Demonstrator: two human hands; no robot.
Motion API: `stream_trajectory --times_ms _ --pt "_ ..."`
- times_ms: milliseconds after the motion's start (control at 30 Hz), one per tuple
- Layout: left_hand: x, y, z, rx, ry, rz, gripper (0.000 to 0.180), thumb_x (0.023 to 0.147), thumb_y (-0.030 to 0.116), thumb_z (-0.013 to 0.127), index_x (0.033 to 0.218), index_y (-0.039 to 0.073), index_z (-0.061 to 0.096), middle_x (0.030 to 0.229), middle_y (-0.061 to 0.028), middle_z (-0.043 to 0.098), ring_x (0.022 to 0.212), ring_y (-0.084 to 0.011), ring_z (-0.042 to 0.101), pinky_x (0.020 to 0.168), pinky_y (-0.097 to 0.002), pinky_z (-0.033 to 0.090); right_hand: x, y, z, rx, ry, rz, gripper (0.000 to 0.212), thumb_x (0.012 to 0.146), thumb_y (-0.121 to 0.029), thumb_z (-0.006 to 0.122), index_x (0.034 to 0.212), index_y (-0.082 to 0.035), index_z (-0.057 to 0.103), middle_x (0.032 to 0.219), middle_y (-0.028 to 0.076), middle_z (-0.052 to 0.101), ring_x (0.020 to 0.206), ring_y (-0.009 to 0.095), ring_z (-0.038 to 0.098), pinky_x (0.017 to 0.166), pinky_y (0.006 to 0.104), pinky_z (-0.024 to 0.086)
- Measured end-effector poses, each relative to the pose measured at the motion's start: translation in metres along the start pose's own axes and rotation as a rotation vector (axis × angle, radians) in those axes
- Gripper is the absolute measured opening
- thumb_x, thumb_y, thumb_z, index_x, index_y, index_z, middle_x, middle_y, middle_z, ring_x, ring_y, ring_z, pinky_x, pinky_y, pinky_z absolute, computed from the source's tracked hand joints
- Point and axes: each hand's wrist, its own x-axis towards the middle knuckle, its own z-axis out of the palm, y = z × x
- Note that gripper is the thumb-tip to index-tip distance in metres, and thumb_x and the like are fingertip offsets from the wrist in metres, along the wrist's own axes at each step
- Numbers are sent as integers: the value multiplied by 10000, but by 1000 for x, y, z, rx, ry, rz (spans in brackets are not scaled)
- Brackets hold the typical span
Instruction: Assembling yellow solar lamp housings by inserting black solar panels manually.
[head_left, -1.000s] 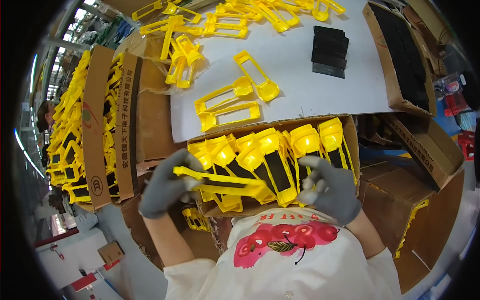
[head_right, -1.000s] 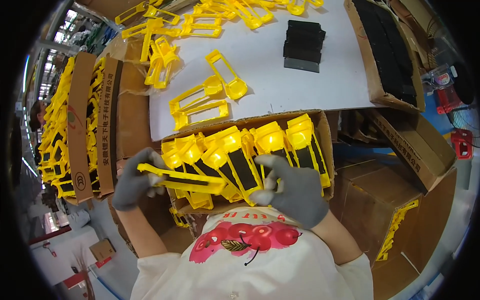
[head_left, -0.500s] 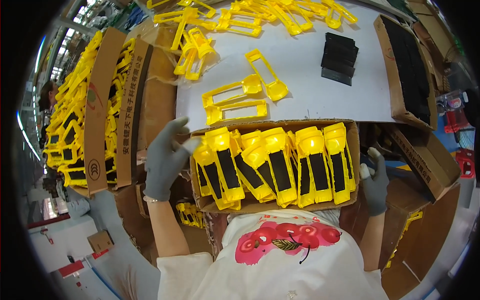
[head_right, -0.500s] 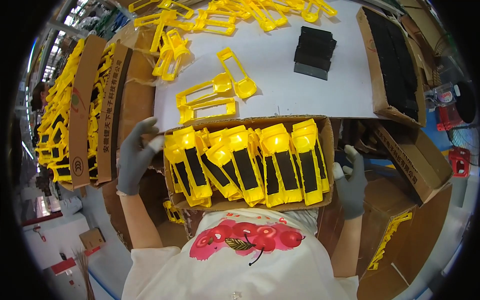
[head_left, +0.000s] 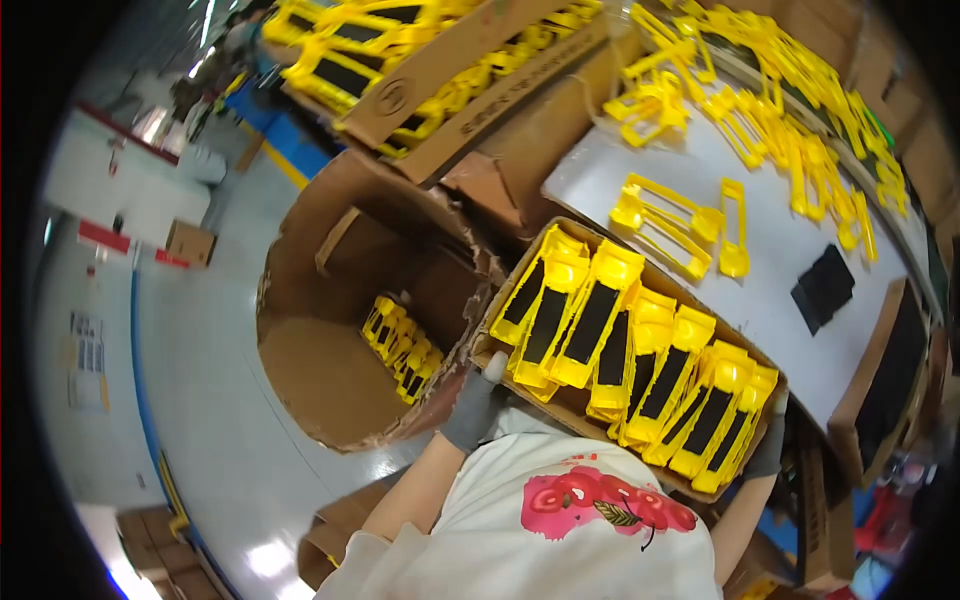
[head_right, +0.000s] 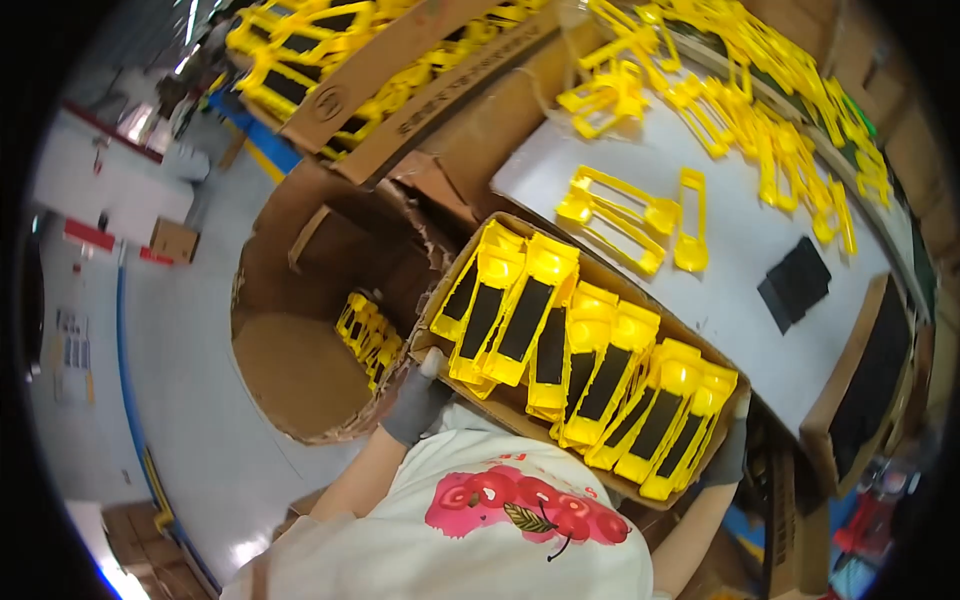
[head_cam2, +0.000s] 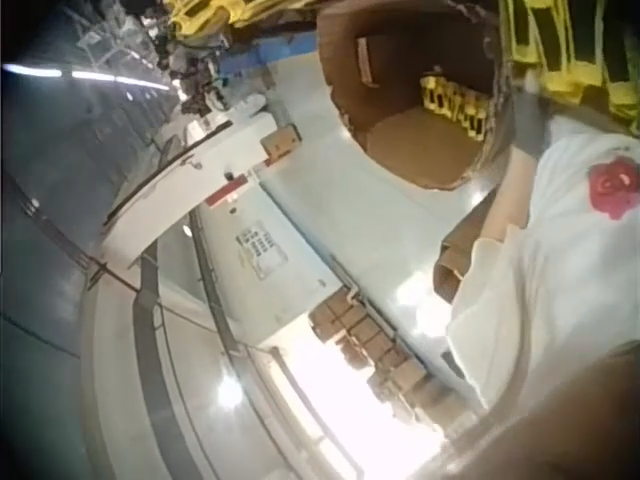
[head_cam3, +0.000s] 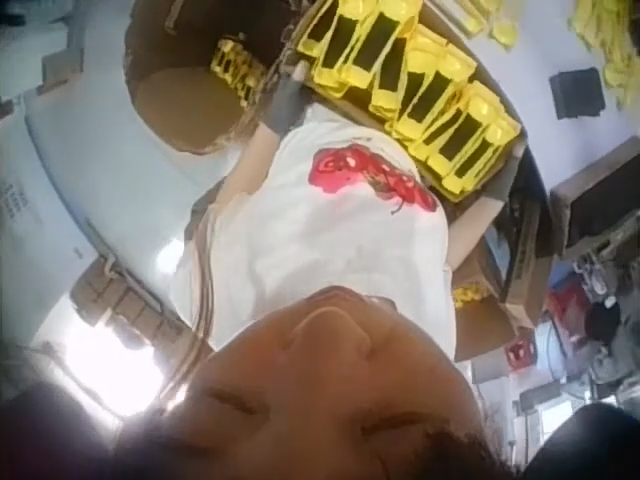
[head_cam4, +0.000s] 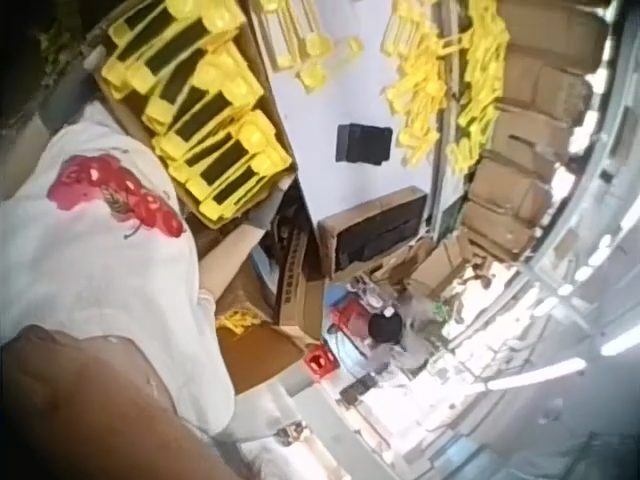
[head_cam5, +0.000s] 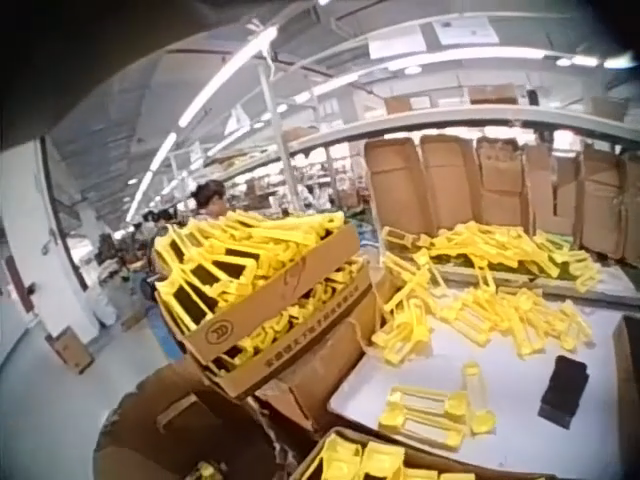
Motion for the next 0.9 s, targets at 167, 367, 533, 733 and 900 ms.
stream_trajectory --times_ms 167,367,533,733,900 --pt "-20 -4 7 -247 18 120 764 862 439 681 1418 36 346 1356 -78 490 1236 -197 491 1061 -359 383 -23 -1 59 -146 -24 -58 628 964 -484 490 1433 -84 374 1426 91 447 1268 246 461 1063 362 381" --pt "-41 10 23 -225 -7 180 675 913 469 589 1422 81 375 1401 -51 462 1293 -208 446 1104 -397 338 -34 -4 103 -212 -125 -47 622 953 -471 510 1413 -68 395 1379 103 490 1215 256 509 1020 379 427" --pt "-43 15 -5 -394 144 184 679 917 512 562 1411 89 365 1396 -71 448 1286 -222 442 1102 -417 339 -16 13 172 -291 -316 -23 625 970 -483 466 1436 -79 362 1423 98 454 1259 257 486 1059 380 396" --pt "-46 38 -56 -622 164 319 599 941 328 578 1434 104 322 1396 -65 431 1306 -235 419 1104 -401 341 24 78 234 -539 -392 -222 525 982 -334 514 1414 -80 359 1392 67 451 1284 186 442 1093 334 338" --pt "-64 99 -80 -520 296 340 643 921 334 578 1453 103 300 1401 -96 448 1299 -261 449 1093 -414 358 53 144 272 -476 -445 -4 543 973 -378 518 1393 -60 387 1336 70 495 1208 178 484 1045 320 385"
